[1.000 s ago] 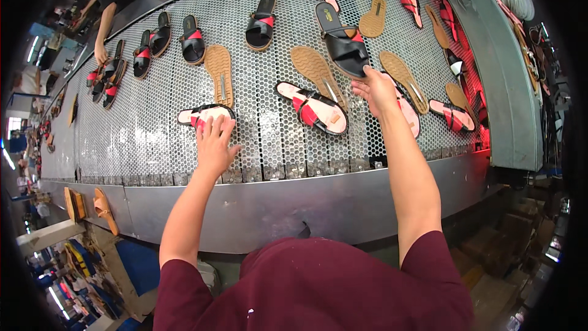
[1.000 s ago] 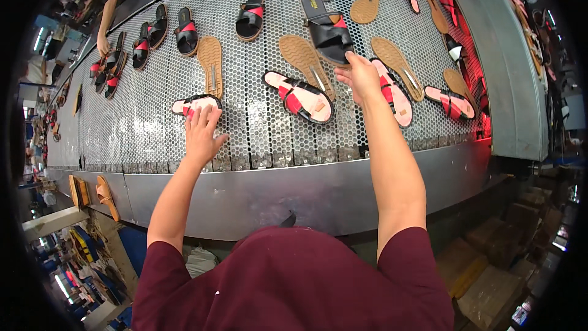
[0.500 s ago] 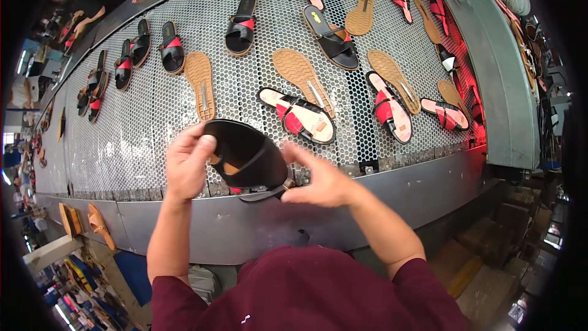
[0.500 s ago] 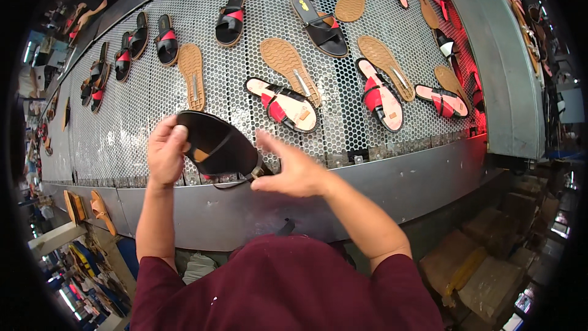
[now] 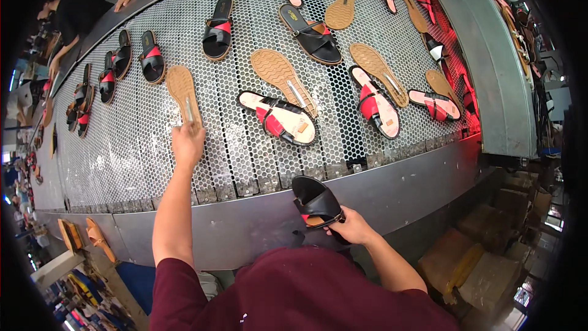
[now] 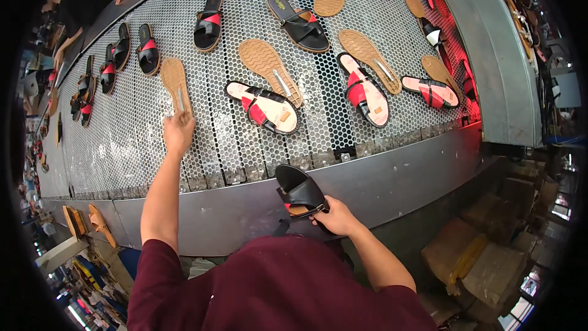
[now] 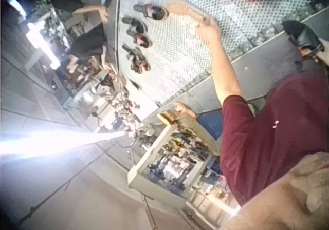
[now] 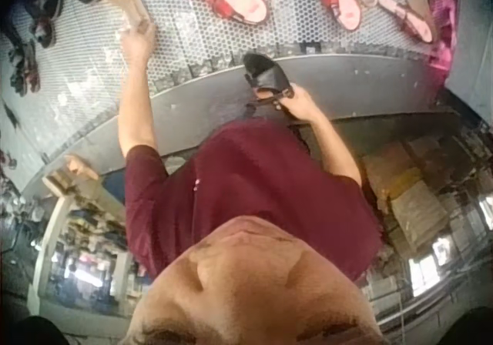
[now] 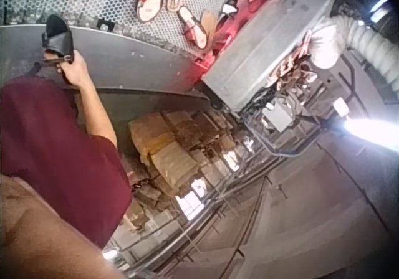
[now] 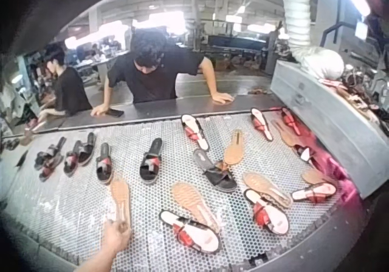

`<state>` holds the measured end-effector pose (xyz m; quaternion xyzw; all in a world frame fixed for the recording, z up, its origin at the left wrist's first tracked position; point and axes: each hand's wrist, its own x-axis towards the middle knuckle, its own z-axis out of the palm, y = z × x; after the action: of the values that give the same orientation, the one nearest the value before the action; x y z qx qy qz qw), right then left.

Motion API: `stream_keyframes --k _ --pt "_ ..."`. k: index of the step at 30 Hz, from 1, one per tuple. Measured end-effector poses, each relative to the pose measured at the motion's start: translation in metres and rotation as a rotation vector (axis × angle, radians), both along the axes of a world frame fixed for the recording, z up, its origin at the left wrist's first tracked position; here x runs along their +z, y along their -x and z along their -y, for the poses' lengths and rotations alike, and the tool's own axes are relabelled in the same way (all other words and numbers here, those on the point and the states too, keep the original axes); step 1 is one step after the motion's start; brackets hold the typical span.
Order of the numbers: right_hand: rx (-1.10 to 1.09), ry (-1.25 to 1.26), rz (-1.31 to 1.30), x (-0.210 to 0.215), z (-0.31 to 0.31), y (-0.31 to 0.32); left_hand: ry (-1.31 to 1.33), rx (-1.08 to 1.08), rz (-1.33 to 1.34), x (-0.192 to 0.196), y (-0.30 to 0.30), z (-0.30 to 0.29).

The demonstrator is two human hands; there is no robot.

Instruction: The worker is assembling footwear by attaching straps to soles and performing quality inspections on a conveyor belt in a shoe manufacturing environment.

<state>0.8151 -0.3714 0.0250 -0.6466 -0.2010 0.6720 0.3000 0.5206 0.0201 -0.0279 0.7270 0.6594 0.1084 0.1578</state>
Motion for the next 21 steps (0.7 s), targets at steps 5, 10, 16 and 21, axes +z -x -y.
stream_keyframes --k 5,10,16,21 --pt "-0.268 0.000 -0.135 -0.010 0.018 -0.009 0.258 -0.027 0.066 0.029 -0.028 0.120" --pt "-0.257 -0.084 -0.084 -0.003 0.016 -0.029 0.588 -0.181 0.186 0.053 -0.066 0.271" --pt "-0.373 -0.144 -0.138 -0.006 0.031 -0.042 0.356 -0.176 0.431 0.032 -0.075 0.256" --pt "-0.460 -0.090 -0.115 -0.002 0.024 -0.025 0.473 -0.033 0.392 0.004 -0.092 0.168"
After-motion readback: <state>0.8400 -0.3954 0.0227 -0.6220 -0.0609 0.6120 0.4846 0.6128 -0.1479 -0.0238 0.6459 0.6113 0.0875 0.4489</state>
